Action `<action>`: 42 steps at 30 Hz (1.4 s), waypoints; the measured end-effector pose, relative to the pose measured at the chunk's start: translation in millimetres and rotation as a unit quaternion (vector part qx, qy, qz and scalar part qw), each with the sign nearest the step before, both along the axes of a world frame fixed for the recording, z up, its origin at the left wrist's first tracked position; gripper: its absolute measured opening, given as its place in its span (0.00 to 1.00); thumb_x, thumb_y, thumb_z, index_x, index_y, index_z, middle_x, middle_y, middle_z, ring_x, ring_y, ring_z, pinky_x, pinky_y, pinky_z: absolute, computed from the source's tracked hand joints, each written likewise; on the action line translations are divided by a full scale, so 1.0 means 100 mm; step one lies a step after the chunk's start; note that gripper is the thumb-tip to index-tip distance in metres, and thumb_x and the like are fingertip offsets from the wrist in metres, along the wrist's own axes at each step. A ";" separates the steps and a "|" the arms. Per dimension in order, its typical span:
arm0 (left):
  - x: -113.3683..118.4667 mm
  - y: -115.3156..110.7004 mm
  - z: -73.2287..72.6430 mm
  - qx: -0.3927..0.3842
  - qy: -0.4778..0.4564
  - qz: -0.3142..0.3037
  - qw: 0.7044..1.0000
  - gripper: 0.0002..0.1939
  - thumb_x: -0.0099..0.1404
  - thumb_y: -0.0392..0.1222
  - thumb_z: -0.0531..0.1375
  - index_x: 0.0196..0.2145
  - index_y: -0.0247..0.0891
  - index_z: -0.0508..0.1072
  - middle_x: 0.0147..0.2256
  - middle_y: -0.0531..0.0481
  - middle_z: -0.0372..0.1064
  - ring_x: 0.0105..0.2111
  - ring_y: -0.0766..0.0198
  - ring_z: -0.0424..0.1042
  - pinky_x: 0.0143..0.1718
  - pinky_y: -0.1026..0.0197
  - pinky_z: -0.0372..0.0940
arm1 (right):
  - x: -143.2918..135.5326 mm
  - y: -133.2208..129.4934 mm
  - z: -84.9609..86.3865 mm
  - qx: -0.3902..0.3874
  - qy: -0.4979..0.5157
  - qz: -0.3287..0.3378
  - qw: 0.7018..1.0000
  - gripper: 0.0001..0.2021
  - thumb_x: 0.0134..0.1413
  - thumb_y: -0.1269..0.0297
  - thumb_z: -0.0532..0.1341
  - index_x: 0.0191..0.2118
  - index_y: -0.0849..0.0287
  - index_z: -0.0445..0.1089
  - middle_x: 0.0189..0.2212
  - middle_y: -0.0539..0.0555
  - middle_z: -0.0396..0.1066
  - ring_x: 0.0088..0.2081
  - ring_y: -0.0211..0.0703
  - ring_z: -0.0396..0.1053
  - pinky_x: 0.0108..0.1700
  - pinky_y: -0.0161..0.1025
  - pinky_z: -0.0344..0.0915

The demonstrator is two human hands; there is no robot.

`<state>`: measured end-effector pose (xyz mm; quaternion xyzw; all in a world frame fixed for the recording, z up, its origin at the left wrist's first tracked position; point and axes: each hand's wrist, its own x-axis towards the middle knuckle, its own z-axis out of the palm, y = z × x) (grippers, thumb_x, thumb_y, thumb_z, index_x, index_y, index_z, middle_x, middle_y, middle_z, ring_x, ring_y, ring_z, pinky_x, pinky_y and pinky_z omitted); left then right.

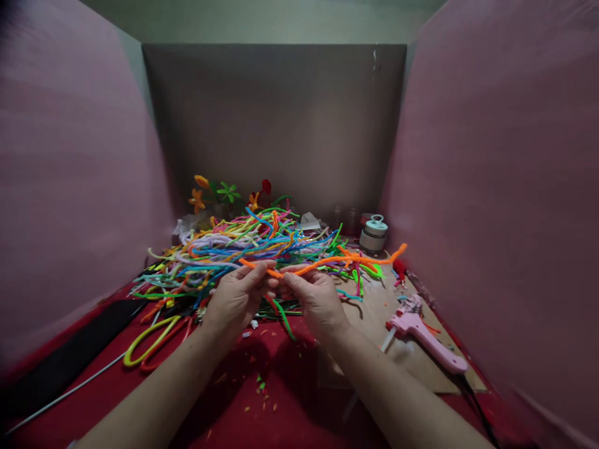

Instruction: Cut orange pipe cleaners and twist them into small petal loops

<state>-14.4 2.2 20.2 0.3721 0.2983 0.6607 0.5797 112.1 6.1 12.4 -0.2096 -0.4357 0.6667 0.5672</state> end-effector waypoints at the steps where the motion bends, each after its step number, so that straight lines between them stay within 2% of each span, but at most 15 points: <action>1: 0.00 -0.01 -0.01 -0.005 0.008 -0.001 1.000 0.11 0.48 0.39 0.66 0.30 0.29 0.75 0.19 0.48 0.70 0.18 0.67 0.69 0.19 0.68 0.64 | 0.00 0.00 -0.01 -0.003 -0.006 -0.004 1.000 0.06 0.41 0.65 0.65 0.28 0.61 0.73 0.24 0.51 0.73 0.26 0.36 0.69 0.32 0.35 0.65; 8: -0.06 -0.01 0.01 -0.008 0.025 0.007 1.000 0.11 0.52 0.42 0.64 0.30 0.29 0.75 0.16 0.50 0.67 0.15 0.69 0.65 0.16 0.69 0.59 | 0.01 0.03 -0.08 -0.025 -0.019 -0.002 1.000 0.10 0.41 0.61 0.66 0.23 0.64 0.72 0.20 0.52 0.71 0.22 0.34 0.65 0.28 0.33 0.63; 15: -0.02 0.01 0.00 -0.054 -0.095 0.006 0.994 0.08 0.52 0.39 0.63 0.22 0.31 0.73 0.16 0.53 0.65 0.16 0.74 0.63 0.17 0.71 0.58 | -0.01 0.03 -0.07 -0.082 0.056 0.001 0.995 0.09 0.35 0.64 0.69 0.23 0.63 0.70 0.17 0.50 0.69 0.20 0.32 0.64 0.25 0.31 0.60; 18: -0.06 0.03 0.01 -0.027 -0.027 0.019 0.999 0.10 0.53 0.43 0.62 0.25 0.31 0.73 0.18 0.53 0.66 0.17 0.72 0.63 0.18 0.70 0.58 | 0.00 0.03 -0.04 -0.081 0.046 -0.013 0.996 0.10 0.35 0.63 0.69 0.23 0.63 0.70 0.17 0.49 0.69 0.19 0.32 0.63 0.24 0.31 0.59; 20: -0.11 0.03 0.02 0.034 0.075 0.084 0.993 0.10 0.54 0.44 0.62 0.28 0.32 0.73 0.22 0.52 0.67 0.19 0.71 0.64 0.21 0.68 0.59 | 0.02 0.04 -0.03 -0.071 0.028 -0.041 0.996 0.11 0.35 0.62 0.68 0.22 0.63 0.69 0.17 0.49 0.68 0.18 0.31 0.62 0.22 0.31 0.58; 22: -0.14 0.00 0.04 0.113 0.207 0.182 0.955 0.09 0.54 0.42 0.62 0.32 0.35 0.72 0.27 0.53 0.68 0.25 0.69 0.66 0.28 0.66 0.61 | 0.04 0.04 -0.03 -0.063 0.009 -0.062 0.996 0.11 0.37 0.62 0.68 0.22 0.63 0.68 0.16 0.49 0.68 0.17 0.31 0.61 0.22 0.31 0.57; 24: -0.15 -0.04 0.05 0.201 0.347 0.247 0.882 0.10 0.54 0.40 0.62 0.35 0.37 0.72 0.33 0.52 0.68 0.33 0.67 0.67 0.36 0.64 0.61 | 0.04 0.04 -0.04 -0.055 -0.011 -0.071 0.996 0.11 0.38 0.61 0.67 0.21 0.63 0.67 0.16 0.49 0.68 0.17 0.31 0.61 0.22 0.31 0.56; 26: -0.14 -0.08 0.05 0.275 0.456 0.257 0.806 0.09 0.54 0.38 0.62 0.35 0.38 0.72 0.36 0.50 0.67 0.39 0.64 0.66 0.41 0.62 0.60 | 0.03 0.03 -0.06 -0.051 -0.018 -0.071 0.996 0.11 0.39 0.61 0.67 0.21 0.63 0.67 0.16 0.48 0.67 0.17 0.31 0.60 0.22 0.31 0.55; 28: -0.13 -0.10 0.03 0.321 0.508 0.234 0.764 0.05 0.56 0.37 0.61 0.33 0.38 0.72 0.35 0.50 0.67 0.39 0.63 0.65 0.41 0.61 0.60 | 0.02 0.02 -0.07 -0.051 -0.008 -0.062 0.997 0.11 0.39 0.61 0.66 0.22 0.63 0.67 0.16 0.48 0.67 0.18 0.31 0.60 0.22 0.31 0.56; 30: -0.10 -0.10 0.00 0.325 0.527 0.207 0.758 0.02 0.59 0.36 0.58 0.30 0.37 0.71 0.31 0.51 0.66 0.35 0.65 0.65 0.39 0.62 0.60 | 0.02 0.02 -0.07 -0.055 0.008 -0.044 0.998 0.10 0.39 0.62 0.66 0.22 0.63 0.67 0.17 0.48 0.67 0.18 0.31 0.61 0.23 0.31 0.56; 32: -0.07 -0.09 -0.02 0.306 0.537 0.183 0.764 0.05 0.61 0.36 0.55 0.28 0.36 0.69 0.28 0.51 0.65 0.32 0.66 0.64 0.36 0.63 0.60 | 0.02 0.03 -0.08 -0.057 0.021 -0.016 0.998 0.09 0.40 0.63 0.66 0.22 0.63 0.68 0.17 0.49 0.67 0.19 0.32 0.61 0.23 0.32 0.57; 35: -0.04 -0.08 -0.01 0.272 0.558 0.153 0.769 0.07 0.62 0.37 0.53 0.27 0.36 0.67 0.28 0.51 0.64 0.32 0.66 0.64 0.36 0.63 0.60 | 0.04 0.04 -0.09 -0.052 0.033 0.016 0.998 0.08 0.41 0.63 0.64 0.22 0.64 0.70 0.17 0.50 0.68 0.19 0.33 0.62 0.24 0.32 0.58; 37: -0.10 -0.10 0.02 0.247 0.576 0.140 0.767 0.07 0.62 0.39 0.52 0.28 0.36 0.67 0.29 0.51 0.64 0.32 0.65 0.65 0.36 0.63 0.60 | 0.04 0.04 -0.10 -0.049 0.021 0.016 0.998 0.08 0.41 0.63 0.64 0.23 0.64 0.71 0.18 0.51 0.69 0.20 0.33 0.63 0.25 0.33 0.59; 40: -0.42 -0.22 0.07 0.169 0.587 0.164 0.775 0.09 0.61 0.44 0.52 0.34 0.37 0.68 0.31 0.51 0.67 0.31 0.65 0.66 0.35 0.63 0.60 | 0.01 0.00 -0.12 -0.046 -0.017 -0.005 0.999 0.08 0.39 0.63 0.65 0.24 0.63 0.72 0.19 0.52 0.70 0.21 0.34 0.64 0.26 0.33 0.60; 42: -0.77 -0.36 0.08 0.086 0.619 0.186 0.758 0.11 0.60 0.47 0.52 0.34 0.38 0.69 0.31 0.51 0.69 0.31 0.64 0.67 0.33 0.63 0.60 | -0.02 -0.03 -0.13 -0.041 -0.036 -0.011 0.998 0.08 0.39 0.63 0.65 0.24 0.63 0.72 0.19 0.52 0.70 0.22 0.35 0.65 0.27 0.33 0.60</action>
